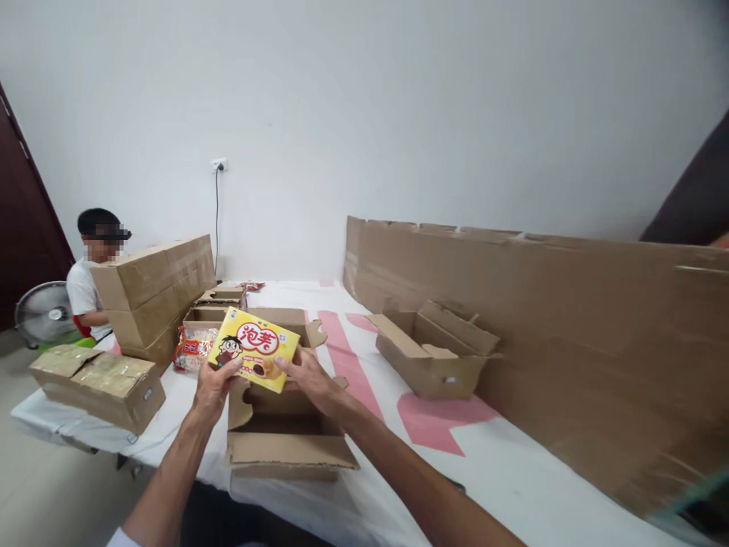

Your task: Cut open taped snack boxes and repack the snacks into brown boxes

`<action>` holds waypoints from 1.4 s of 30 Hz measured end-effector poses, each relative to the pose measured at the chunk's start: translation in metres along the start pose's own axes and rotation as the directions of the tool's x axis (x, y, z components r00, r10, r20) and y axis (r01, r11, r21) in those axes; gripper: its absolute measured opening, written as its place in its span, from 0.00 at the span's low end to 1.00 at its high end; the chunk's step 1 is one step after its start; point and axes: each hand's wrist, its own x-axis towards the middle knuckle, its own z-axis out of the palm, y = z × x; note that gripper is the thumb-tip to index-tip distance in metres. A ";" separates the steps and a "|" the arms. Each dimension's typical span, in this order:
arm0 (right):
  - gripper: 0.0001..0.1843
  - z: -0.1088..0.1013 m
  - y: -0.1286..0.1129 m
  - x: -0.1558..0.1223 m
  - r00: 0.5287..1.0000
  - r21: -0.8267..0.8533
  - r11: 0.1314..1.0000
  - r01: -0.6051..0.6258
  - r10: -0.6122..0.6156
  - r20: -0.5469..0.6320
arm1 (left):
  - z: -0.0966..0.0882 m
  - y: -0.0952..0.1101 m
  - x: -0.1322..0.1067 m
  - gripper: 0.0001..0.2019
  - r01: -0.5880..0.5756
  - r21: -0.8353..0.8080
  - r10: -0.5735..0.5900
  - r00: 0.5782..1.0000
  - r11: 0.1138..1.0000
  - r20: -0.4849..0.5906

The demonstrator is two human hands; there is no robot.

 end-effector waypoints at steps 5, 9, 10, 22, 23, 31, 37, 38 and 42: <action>0.36 0.002 -0.001 0.010 0.995 -0.068 0.995 0.066 -0.070 -0.064 | -0.023 0.005 0.001 0.35 -0.021 0.152 0.021 1.000 0.988 0.002; 0.38 -0.010 0.011 0.026 0.980 -0.133 0.988 0.081 -0.103 -0.173 | -0.037 0.006 0.008 0.33 -0.004 0.296 -0.044 0.987 0.955 0.156; 0.37 -0.011 0.016 0.030 0.976 -0.142 0.987 0.074 -0.101 -0.194 | -0.038 0.005 0.009 0.33 -0.019 0.320 -0.036 0.985 0.947 0.168; 0.32 -0.021 0.043 0.047 0.957 -0.113 0.993 0.027 -0.058 -0.283 | -0.021 0.000 0.036 0.36 -0.029 0.369 -0.052 0.977 0.929 0.207; 0.32 -0.021 0.045 0.048 0.956 -0.109 0.994 0.021 -0.052 -0.287 | -0.021 0.000 0.037 0.36 -0.025 0.373 -0.058 0.976 0.927 0.208; 0.31 -0.023 0.055 0.051 0.954 -0.088 0.996 0.004 -0.030 -0.299 | -0.022 0.000 0.043 0.35 -0.020 0.380 -0.068 0.974 0.925 0.217; 0.30 -0.026 0.058 0.052 0.954 -0.086 0.996 0.001 -0.027 -0.300 | -0.025 -0.006 0.046 0.34 0.004 0.334 -0.085 0.970 0.942 0.227; 0.30 -0.026 0.058 0.052 0.954 -0.086 0.996 0.001 -0.027 -0.299 | -0.025 -0.006 0.047 0.34 0.005 0.337 -0.085 0.971 0.942 0.223; 0.30 -0.026 0.060 0.052 0.954 -0.080 0.997 0.002 -0.026 -0.298 | -0.027 -0.007 0.048 0.35 -0.001 0.361 -0.085 0.971 0.933 0.222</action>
